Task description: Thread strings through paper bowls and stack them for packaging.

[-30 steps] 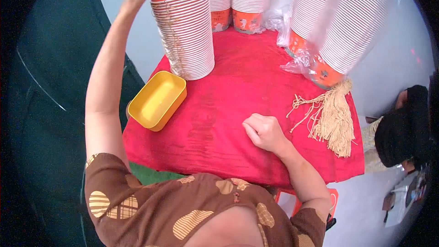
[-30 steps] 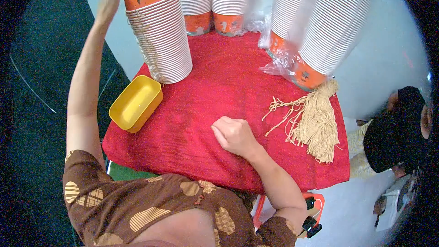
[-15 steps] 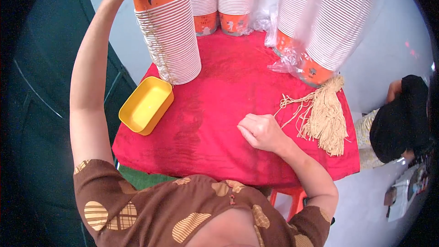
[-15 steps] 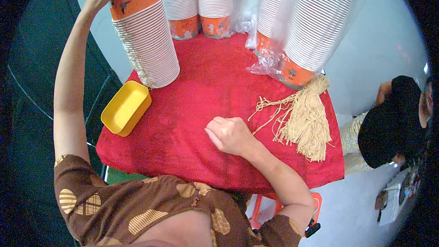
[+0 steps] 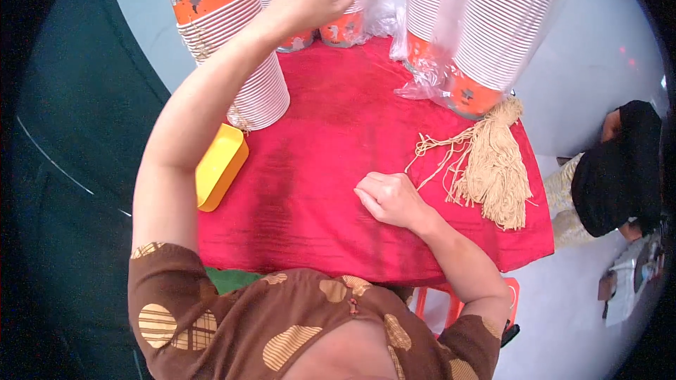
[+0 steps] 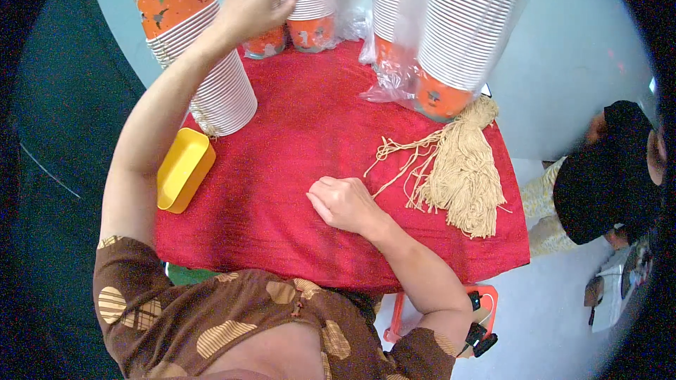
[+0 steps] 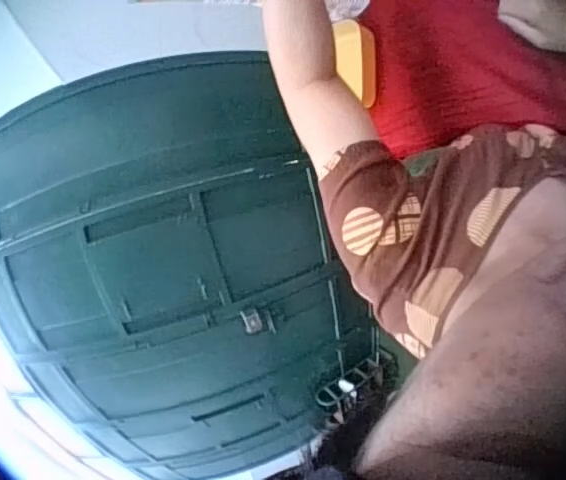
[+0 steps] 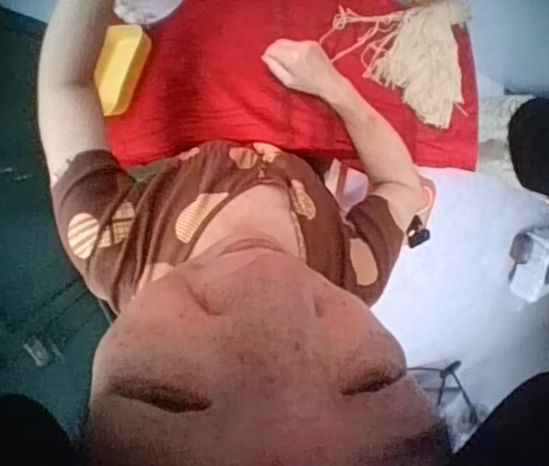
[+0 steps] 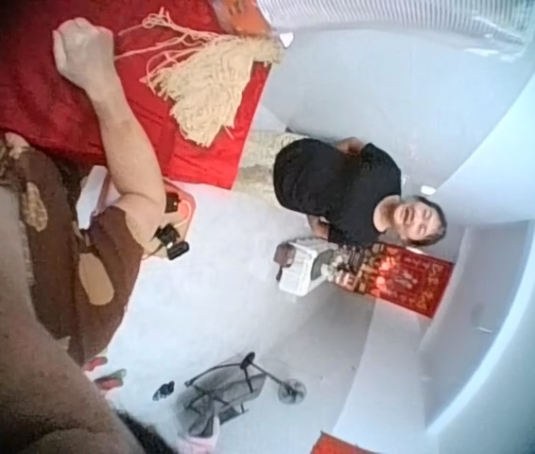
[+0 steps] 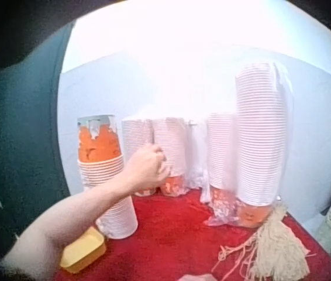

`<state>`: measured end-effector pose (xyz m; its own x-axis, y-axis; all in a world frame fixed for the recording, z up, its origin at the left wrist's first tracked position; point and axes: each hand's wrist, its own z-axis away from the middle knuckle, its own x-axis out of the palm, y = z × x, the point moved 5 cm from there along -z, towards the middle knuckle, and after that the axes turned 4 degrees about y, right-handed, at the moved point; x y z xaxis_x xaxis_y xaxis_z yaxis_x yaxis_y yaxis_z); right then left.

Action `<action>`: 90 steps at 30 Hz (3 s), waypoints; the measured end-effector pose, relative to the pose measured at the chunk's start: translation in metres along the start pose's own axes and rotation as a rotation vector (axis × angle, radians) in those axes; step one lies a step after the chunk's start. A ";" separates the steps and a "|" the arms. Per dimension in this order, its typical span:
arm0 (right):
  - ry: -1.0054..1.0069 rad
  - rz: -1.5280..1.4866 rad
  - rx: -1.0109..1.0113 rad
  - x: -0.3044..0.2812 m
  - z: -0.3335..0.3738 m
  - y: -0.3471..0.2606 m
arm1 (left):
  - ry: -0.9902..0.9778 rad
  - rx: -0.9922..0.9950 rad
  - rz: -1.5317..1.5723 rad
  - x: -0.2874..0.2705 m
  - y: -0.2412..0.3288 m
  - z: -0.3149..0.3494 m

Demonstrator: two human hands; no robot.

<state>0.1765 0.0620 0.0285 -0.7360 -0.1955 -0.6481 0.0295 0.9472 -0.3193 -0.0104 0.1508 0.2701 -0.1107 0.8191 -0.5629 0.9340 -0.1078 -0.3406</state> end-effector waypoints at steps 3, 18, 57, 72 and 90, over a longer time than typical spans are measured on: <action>-0.019 0.030 0.046 -0.001 0.005 0.005 | -0.327 -0.194 0.189 0.069 0.011 -0.007; -0.012 0.079 0.036 -0.009 0.004 0.001 | -0.556 -0.490 0.711 0.341 0.093 0.032; 0.583 -0.661 1.067 -0.051 0.024 0.096 | -0.443 0.155 1.275 -0.038 0.146 0.222; 0.338 -0.626 1.061 -0.031 0.016 0.082 | -0.178 -0.525 0.811 0.022 0.052 0.206; 1.059 -0.796 0.945 -0.132 0.039 0.102 | -0.930 -0.259 0.693 -0.007 0.020 0.224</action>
<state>0.3032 0.1750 0.0548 -0.8658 0.0983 0.4907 -0.4768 0.1354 -0.8685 -0.0671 0.0166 0.0985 0.3415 -0.1040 -0.9341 0.9208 -0.1621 0.3547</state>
